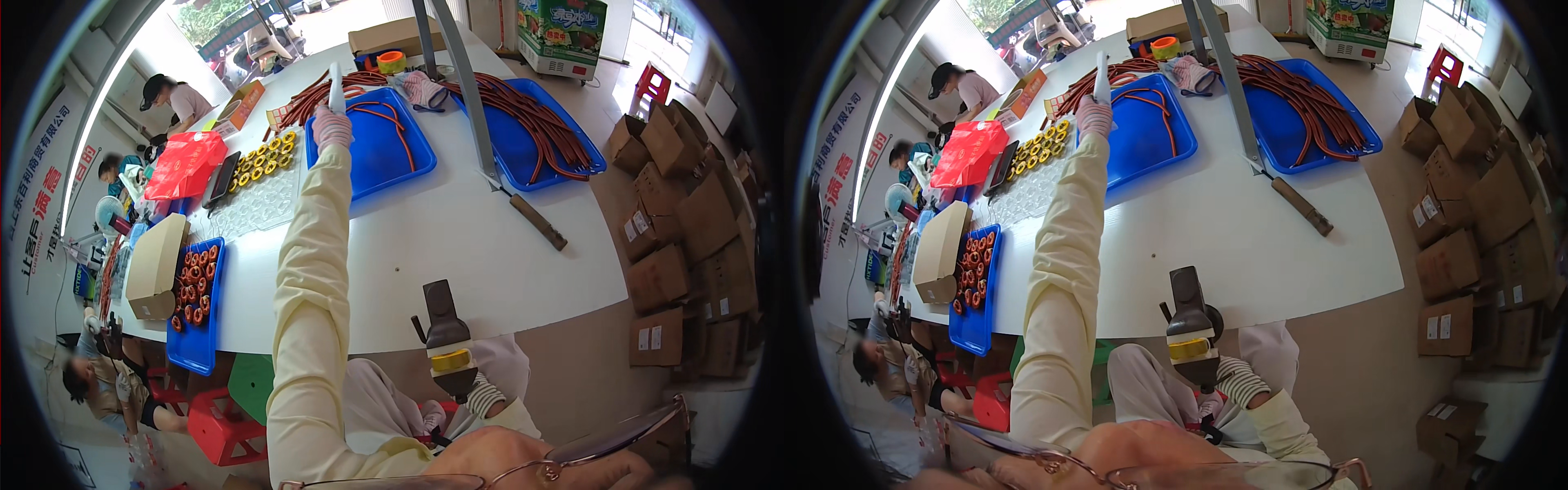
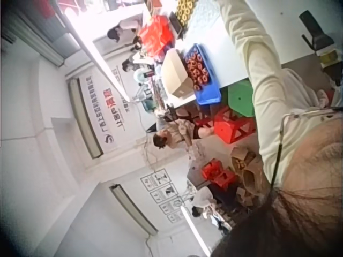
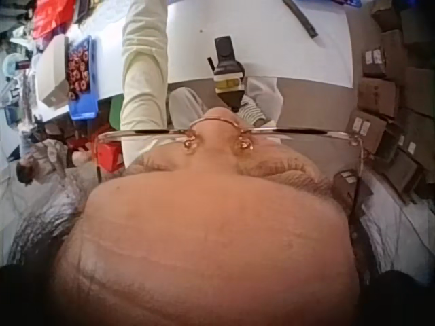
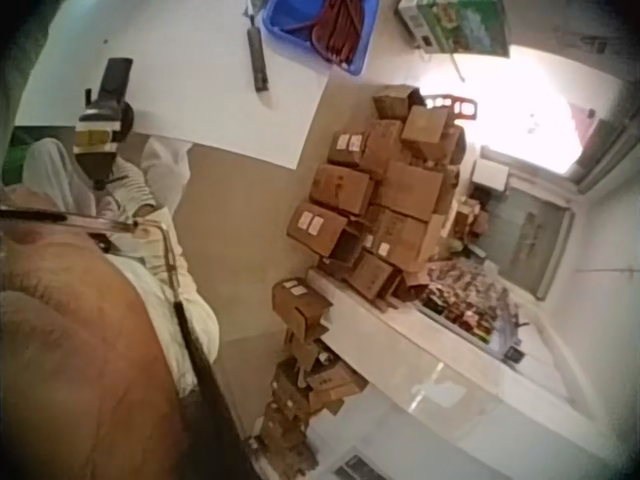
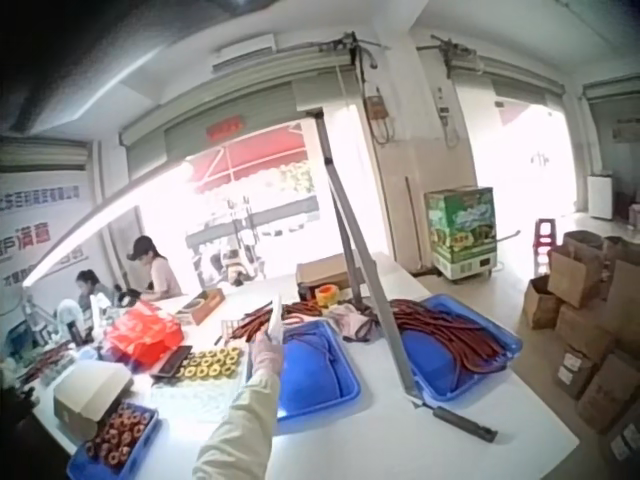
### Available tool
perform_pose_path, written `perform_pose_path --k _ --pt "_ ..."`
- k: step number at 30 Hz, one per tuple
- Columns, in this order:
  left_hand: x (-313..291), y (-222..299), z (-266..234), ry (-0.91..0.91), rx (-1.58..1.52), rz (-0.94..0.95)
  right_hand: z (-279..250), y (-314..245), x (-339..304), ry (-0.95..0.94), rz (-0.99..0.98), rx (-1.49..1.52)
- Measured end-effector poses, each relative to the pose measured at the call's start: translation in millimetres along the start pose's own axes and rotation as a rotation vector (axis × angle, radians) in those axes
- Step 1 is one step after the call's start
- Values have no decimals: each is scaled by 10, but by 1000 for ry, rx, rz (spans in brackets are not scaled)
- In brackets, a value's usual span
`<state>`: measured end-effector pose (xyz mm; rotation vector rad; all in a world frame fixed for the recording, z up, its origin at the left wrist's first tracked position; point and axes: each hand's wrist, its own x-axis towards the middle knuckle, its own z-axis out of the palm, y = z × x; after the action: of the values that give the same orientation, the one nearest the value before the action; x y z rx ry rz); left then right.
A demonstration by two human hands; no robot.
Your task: The person places a core into a vise and winds insulated wire through the core using a threading tool.
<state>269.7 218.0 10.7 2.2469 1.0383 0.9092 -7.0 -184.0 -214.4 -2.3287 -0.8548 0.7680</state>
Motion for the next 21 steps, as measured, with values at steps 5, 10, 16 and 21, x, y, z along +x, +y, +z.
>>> perform_pose_path --k 5,10,16,21 --pt "-23 8 87 -271 -377 60 63 -50 19 -11 -36 13" --pt "-464 505 253 -351 -1301 -231 156 -102 76 -32 -73 16" --pt "-1707 1284 56 -806 -1443 308 195 -90 -60 -7 -40 438" --pt "-2707 1539 -446 -1347 -434 899 267 -143 24 -19 -132 137"
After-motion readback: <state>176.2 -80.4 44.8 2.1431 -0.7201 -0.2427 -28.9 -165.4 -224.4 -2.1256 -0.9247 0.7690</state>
